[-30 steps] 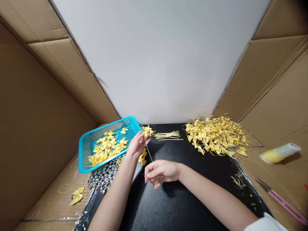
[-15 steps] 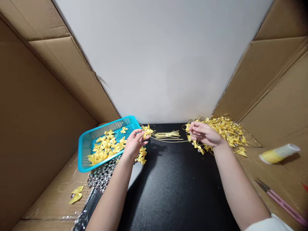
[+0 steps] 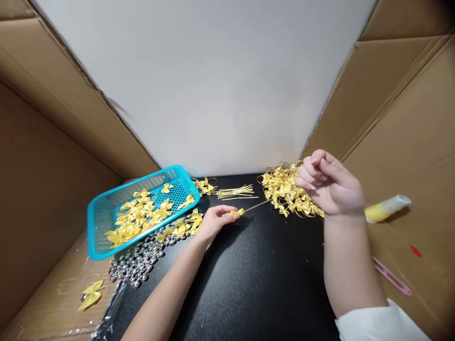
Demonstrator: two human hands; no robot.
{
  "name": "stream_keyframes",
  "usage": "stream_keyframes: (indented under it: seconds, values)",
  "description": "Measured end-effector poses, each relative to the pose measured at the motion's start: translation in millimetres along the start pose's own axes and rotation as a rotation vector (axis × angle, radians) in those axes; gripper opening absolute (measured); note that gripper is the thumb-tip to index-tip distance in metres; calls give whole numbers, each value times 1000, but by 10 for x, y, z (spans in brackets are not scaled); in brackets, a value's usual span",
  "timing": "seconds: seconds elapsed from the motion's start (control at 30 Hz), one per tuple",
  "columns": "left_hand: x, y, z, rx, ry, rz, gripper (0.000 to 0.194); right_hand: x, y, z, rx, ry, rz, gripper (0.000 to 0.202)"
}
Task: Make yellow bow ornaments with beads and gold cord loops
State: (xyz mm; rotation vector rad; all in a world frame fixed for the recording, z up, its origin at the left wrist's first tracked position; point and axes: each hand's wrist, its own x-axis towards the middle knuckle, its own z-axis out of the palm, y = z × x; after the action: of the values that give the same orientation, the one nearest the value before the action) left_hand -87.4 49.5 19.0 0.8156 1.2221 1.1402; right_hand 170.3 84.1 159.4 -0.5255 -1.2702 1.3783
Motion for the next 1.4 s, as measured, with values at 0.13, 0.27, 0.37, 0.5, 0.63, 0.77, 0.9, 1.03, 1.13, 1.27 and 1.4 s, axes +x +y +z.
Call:
stream_keyframes:
  seconds: [0.13, 0.27, 0.37, 0.5, 0.63, 0.77, 0.9, 1.03, 1.13, 1.27, 1.4]
  values:
    - [-2, -86, 74, 56, 33, 25, 25, -49, -60, 34, -219, 121, -120, 22]
    - [2, -92, 91, 71, 73, 64, 25, -119, -48, 107, -299, 118, -190, 19]
    - [12, -23, 79, 63, 121, 123, 30, -195, -7, 203, -370, 86, -240, 13]
    - [1, 206, 102, 60, 175, 224, 32, -287, 39, 343, -532, -17, -208, 11]
    - [-93, 520, 226, 71, 178, 304, 30, -285, 98, 423, -670, -12, -148, 11]
    - [-246, 739, 363, 62, 143, 377, 24, -223, 181, 485, -850, -32, -115, 14]
    - [-416, 827, 437, 65, 118, 433, 18, -203, 276, 583, -895, -215, -35, 21]
    - [-558, 855, 469, 88, 154, 479, 17, -217, 367, 681, -924, -229, -101, 26]
    - [-612, 852, 472, 133, 177, 519, 15, -225, 410, 726, -905, -183, -181, 28]
    - [-638, 840, 464, 164, 170, 533, 11, -230, 432, 742, -894, -145, -231, 29]
    - [-667, 850, 474, 146, 195, 520, 11, -234, 438, 741, -902, -142, -224, 28]
